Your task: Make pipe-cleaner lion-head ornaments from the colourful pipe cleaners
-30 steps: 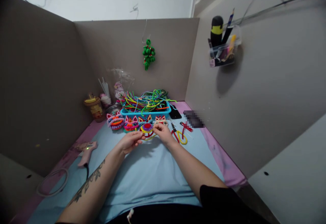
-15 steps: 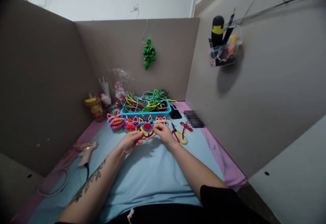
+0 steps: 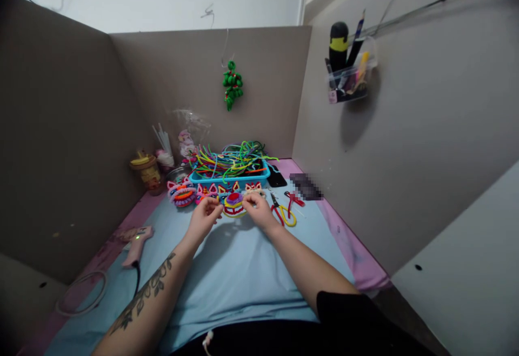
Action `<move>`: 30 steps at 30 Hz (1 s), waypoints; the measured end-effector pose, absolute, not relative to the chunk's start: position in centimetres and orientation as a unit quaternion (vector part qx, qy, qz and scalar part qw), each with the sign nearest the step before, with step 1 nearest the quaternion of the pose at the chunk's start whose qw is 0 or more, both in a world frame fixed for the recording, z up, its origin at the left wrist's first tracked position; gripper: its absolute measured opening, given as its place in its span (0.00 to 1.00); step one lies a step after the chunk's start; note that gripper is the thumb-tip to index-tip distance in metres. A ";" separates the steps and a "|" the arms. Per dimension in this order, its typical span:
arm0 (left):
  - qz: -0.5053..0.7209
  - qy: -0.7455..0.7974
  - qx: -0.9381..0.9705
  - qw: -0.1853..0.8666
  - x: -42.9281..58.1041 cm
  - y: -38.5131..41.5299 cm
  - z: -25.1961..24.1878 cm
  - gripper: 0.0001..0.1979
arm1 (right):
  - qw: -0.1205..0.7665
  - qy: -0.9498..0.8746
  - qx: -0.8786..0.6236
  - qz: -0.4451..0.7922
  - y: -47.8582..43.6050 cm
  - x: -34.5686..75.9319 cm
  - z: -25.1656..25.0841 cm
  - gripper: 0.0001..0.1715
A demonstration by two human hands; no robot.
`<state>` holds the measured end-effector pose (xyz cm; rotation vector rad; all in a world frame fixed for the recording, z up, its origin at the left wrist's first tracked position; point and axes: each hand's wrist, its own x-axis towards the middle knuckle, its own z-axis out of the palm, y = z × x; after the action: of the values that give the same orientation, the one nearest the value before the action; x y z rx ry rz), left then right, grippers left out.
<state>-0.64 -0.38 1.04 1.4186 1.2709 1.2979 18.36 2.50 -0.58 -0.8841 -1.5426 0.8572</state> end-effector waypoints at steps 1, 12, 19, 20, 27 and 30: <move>0.518 0.500 0.582 0.378 -0.6 -0.3 1.0 0.15 | 0.550 -0.659 -0.370 0.356 2.3 18.3 -0.3 0.08; 0.436 0.410 0.699 0.391 -1.7 -0.8 2.5 0.29 | 0.484 -0.596 -0.300 0.566 2.6 18.5 -0.5 0.15; 0.361 0.319 0.739 0.471 -1.2 -1.9 3.0 0.42 | 0.411 -0.606 -0.274 0.624 2.5 18.9 -0.6 0.16; 0.359 0.317 0.743 0.467 -1.2 -2.0 2.9 0.42 | 0.410 -0.610 -0.273 0.620 2.6 18.9 -0.7 0.16; 0.350 0.334 0.738 0.470 -1.4 -2.2 3.1 0.36 | 0.392 -0.632 -0.273 0.610 2.8 19.0 -1.1 0.15; 0.343 0.340 0.732 0.480 -1.5 -2.3 3.4 0.38 | 0.391 -0.647 -0.283 0.590 2.8 19.1 -1.0 0.16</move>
<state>-1.50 -2.28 3.40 1.7858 0.8298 0.8363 19.07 2.81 -0.97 -0.7195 -1.6446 1.4991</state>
